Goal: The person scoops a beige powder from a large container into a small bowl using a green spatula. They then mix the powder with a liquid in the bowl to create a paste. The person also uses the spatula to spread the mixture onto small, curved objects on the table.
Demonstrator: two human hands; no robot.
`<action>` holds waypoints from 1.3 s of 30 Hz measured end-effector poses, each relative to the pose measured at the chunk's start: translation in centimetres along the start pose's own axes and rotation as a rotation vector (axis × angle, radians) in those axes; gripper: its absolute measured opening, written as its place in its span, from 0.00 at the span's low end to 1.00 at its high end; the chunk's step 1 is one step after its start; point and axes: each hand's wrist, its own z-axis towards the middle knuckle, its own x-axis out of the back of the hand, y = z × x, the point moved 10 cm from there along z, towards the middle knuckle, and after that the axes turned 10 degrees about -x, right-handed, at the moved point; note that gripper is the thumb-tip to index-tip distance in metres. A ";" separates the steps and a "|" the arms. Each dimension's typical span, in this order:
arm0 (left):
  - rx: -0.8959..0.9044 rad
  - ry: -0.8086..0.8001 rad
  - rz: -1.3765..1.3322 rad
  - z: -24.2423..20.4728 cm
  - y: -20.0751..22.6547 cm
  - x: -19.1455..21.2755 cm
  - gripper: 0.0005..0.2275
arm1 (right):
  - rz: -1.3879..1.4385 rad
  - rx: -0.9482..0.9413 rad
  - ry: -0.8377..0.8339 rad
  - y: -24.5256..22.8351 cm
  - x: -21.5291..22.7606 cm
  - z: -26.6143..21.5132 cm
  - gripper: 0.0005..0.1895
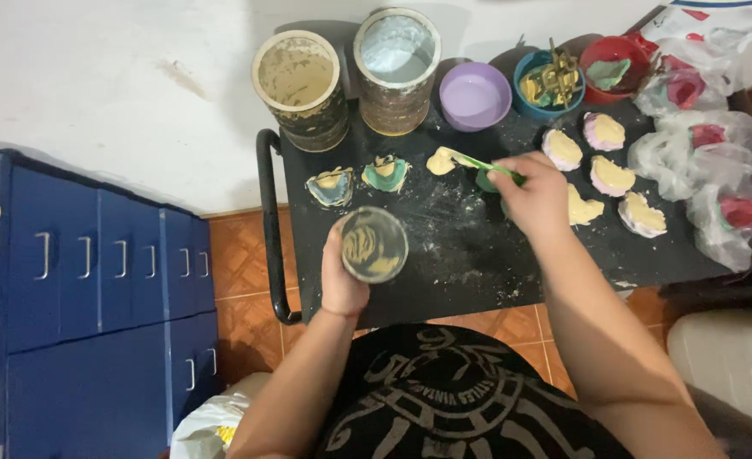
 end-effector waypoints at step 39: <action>-0.834 -0.360 0.240 -2.0 11.1 -15.4 0.30 | 0.942 -0.599 -0.836 -12.4 -2.5 -17.7 0.20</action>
